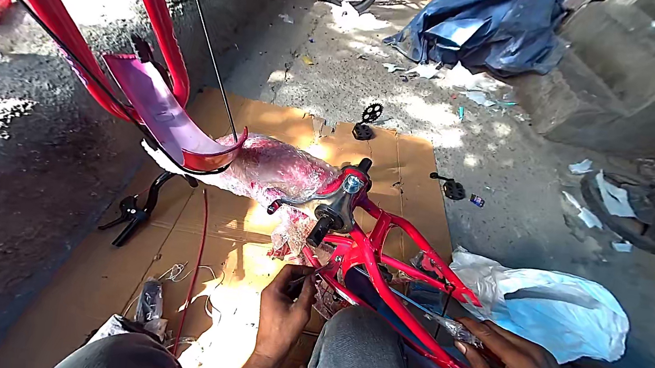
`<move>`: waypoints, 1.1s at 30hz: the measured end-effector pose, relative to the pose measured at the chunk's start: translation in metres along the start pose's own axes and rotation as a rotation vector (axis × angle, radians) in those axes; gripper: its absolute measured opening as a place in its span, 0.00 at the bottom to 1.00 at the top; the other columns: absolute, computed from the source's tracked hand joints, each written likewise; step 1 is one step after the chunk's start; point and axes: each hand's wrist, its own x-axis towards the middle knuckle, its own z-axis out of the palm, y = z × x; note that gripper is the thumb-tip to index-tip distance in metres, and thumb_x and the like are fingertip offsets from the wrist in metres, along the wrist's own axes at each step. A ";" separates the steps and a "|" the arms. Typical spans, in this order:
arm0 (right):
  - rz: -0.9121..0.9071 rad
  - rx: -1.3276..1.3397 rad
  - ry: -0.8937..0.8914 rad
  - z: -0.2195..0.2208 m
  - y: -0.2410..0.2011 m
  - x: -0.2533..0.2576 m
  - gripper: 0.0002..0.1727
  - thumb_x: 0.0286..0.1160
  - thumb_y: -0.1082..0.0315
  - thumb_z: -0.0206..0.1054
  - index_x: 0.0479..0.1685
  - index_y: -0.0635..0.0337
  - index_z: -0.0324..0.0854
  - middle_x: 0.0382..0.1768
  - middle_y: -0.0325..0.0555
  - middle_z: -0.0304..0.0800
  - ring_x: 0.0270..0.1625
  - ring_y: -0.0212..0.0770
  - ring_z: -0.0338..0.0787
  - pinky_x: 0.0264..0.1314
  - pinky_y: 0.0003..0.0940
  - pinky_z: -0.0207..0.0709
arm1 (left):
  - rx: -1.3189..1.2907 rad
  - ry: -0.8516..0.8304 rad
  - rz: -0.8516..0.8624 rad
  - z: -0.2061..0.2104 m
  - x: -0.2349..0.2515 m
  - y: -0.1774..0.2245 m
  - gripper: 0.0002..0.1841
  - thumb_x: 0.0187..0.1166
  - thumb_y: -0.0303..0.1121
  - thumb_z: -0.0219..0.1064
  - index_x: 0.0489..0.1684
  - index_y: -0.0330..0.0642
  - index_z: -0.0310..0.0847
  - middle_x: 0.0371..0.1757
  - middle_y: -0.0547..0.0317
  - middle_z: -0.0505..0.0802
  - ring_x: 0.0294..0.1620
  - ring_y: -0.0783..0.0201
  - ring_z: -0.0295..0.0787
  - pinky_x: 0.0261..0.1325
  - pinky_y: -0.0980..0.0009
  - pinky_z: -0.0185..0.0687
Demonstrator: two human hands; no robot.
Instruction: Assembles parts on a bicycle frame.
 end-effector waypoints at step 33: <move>-0.013 0.014 0.043 0.013 0.007 -0.001 0.23 0.80 0.43 0.58 0.60 0.41 0.91 0.40 0.37 0.94 0.35 0.36 0.92 0.31 0.41 0.85 | 0.535 -0.372 0.130 0.025 0.071 0.043 0.16 0.91 0.43 0.53 0.37 0.47 0.83 0.26 0.64 0.85 0.28 0.68 0.84 0.33 0.63 0.83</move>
